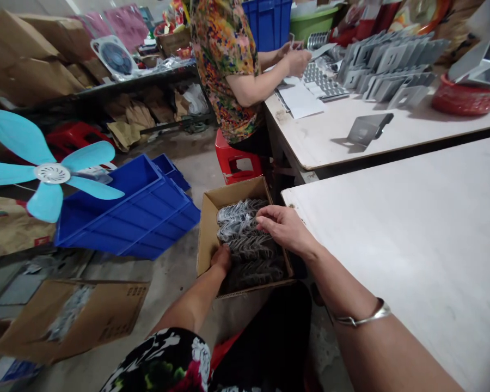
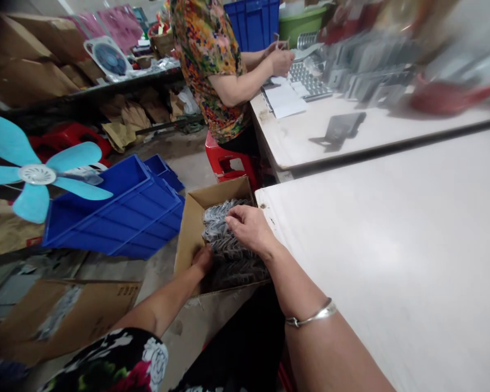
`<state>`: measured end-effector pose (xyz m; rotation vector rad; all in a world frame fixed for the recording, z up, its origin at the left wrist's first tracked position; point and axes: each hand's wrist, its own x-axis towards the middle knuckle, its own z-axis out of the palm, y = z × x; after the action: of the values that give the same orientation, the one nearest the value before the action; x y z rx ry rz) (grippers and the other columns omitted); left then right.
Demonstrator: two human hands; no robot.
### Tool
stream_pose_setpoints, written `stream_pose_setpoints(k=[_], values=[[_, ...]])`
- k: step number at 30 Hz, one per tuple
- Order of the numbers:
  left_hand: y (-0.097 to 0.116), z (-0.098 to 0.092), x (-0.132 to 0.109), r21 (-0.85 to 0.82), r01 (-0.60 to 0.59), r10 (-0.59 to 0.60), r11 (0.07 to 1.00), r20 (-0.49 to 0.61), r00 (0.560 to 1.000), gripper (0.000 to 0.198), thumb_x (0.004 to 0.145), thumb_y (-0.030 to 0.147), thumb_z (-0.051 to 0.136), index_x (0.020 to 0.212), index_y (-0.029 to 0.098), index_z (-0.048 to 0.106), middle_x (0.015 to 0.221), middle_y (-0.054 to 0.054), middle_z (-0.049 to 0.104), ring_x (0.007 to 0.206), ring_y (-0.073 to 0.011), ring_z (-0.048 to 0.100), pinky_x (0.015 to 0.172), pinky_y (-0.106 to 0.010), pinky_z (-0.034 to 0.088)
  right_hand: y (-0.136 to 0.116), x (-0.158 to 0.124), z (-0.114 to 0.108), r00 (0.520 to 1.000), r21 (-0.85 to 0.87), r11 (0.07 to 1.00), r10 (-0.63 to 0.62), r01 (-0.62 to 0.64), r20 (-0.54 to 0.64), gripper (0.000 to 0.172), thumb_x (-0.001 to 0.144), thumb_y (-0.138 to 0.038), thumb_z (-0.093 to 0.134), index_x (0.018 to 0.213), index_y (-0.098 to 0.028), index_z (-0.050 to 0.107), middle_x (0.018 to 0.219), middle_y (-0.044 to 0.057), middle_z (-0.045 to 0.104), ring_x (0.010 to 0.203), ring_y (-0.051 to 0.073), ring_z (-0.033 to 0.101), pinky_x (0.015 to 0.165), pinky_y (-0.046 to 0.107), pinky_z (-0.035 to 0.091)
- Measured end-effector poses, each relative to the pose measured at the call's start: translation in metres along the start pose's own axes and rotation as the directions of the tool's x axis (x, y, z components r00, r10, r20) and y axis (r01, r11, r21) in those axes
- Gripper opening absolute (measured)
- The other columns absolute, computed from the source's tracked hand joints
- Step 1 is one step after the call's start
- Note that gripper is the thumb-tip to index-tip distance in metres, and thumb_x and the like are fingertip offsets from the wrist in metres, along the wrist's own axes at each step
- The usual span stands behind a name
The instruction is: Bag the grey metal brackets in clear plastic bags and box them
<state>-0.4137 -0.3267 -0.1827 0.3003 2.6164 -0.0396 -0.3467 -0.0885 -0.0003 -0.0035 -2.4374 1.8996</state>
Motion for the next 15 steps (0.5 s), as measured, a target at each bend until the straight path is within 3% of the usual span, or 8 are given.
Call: stream_pose_setpoints(k=[4,8,12,15], values=[[0.000,0.003,0.000,0.032,0.063,-0.063,0.997,-0.011,0.998,0.033,0.086,0.034,0.052,0.114,0.016,0.052,0.112,-0.008,0.055,0.095,-0.0188,0.057,0.080,-0.039,0.049,0.001,0.000,0.000,1.000,-0.004,1.000,0.008,-0.008,-0.007,0.013,0.080,-0.026,0.051,0.081,-0.019,0.062,0.072,0.000,0.064,0.069,0.014,0.060,0.060,0.023,0.044],[-0.001,0.008,0.001,0.035,0.047,-0.046,0.998,-0.029,0.998,0.034,0.086,0.032,0.051,0.116,0.015,0.050,0.115,-0.009,0.054,0.097,-0.0188,0.056,0.081,-0.040,0.049,0.001,0.000,0.000,1.000,-0.004,1.000,0.015,-0.015,-0.004,0.013,0.080,-0.026,0.051,0.081,-0.019,0.062,0.073,0.000,0.064,0.070,0.014,0.060,0.060,0.023,0.045],[-0.001,0.010,0.003,0.017,-0.015,0.016,1.000,-0.061,0.998,0.034,0.087,0.030,0.051,0.117,0.014,0.049,0.116,-0.010,0.053,0.097,-0.0183,0.056,0.081,-0.041,0.048,0.002,0.001,0.000,1.000,0.008,1.000,0.012,-0.012,-0.003,0.013,0.080,-0.026,0.051,0.083,-0.019,0.062,0.074,0.001,0.064,0.071,0.014,0.061,0.062,0.024,0.046],[0.003,0.009,0.004,-0.019,-0.133,0.130,0.991,-0.110,0.985,0.035,0.086,0.033,0.052,0.115,0.015,0.051,0.115,-0.009,0.054,0.097,-0.0195,0.056,0.081,-0.040,0.049,0.003,0.000,-0.001,1.000,0.044,0.999,0.018,-0.018,0.002,0.013,0.080,-0.026,0.052,0.084,-0.019,0.062,0.077,0.001,0.065,0.071,0.014,0.062,0.064,0.024,0.048]])
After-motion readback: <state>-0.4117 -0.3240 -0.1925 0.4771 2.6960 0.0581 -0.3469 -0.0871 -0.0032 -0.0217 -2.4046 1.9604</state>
